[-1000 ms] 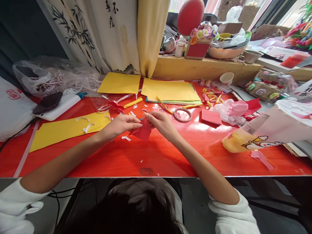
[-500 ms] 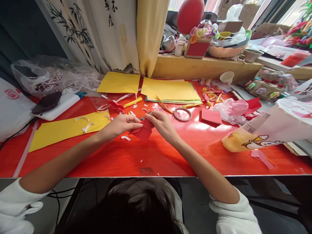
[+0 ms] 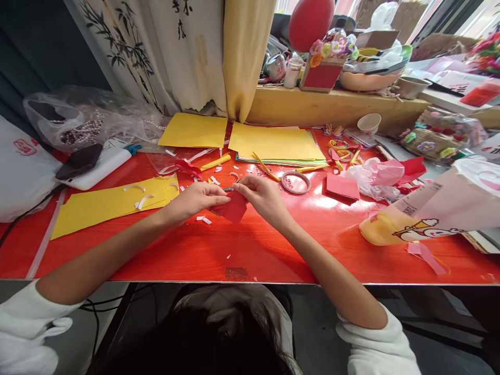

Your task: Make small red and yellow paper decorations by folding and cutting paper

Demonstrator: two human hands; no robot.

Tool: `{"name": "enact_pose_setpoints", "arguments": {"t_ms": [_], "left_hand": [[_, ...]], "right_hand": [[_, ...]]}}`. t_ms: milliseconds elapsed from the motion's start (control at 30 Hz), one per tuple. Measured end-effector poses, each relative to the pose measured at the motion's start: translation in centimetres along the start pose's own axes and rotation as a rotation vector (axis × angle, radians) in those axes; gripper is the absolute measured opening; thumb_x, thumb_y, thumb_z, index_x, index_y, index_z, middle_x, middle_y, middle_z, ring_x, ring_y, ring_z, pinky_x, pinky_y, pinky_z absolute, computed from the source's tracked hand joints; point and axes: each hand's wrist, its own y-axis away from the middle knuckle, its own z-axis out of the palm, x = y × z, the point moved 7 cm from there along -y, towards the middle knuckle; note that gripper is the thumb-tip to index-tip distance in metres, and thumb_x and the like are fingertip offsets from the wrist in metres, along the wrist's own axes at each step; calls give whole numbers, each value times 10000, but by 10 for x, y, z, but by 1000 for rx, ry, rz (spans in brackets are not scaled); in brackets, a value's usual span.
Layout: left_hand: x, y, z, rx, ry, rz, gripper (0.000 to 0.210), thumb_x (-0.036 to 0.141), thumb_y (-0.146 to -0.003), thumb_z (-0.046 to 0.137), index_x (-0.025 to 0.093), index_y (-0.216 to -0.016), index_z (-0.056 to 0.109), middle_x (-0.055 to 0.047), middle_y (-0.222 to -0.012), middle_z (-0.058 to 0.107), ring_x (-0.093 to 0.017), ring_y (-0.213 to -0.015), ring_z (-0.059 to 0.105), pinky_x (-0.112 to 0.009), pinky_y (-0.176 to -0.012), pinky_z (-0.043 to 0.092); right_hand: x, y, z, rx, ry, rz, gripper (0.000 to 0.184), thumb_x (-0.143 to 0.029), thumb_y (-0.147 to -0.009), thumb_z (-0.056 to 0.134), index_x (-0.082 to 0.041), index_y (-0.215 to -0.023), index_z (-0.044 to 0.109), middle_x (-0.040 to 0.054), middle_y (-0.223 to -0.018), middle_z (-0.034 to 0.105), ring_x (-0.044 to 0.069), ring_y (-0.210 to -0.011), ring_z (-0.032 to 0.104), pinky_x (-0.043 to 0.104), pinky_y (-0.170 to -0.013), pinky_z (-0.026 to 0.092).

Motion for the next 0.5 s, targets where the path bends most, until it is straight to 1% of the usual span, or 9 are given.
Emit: {"name": "enact_pose_setpoints", "arguments": {"t_ms": [100,200,367,500], "left_hand": [[1,0,-1,13,-11,24,174,274,-726,669,102,-716,639,-5,-658,617,-95,-635,596,-235,-660,497],[1,0,0,9,-22,18,160,260,-734,665,102,-728,644,-9,-679,629,-91,-649,604,-220,-658,504],[4,3,2,-52,-27,23,157,261,-763,648,107,-789,666,-24,-735,664,-103,-690,643,-213,-663,529],[5,3,0,-35,-12,24,139,245,-769,645,107,-760,655,-16,-698,662,-103,-647,653,-210,-638,538]], "right_hand": [[1,-1,0,-25,29,30,278,-403,-793,624,-133,-729,606,16,-672,577,116,-631,504,233,-572,393],[2,-2,0,-50,61,28,300,-417,-784,630,-127,-708,605,9,-646,559,103,-599,461,230,-535,342],[6,-3,-3,-27,33,24,292,-416,-798,614,-129,-744,602,24,-689,588,118,-631,503,243,-571,374],[5,-3,-4,-13,21,28,293,-417,-774,644,-131,-725,607,24,-675,586,123,-632,511,246,-571,389]]}}
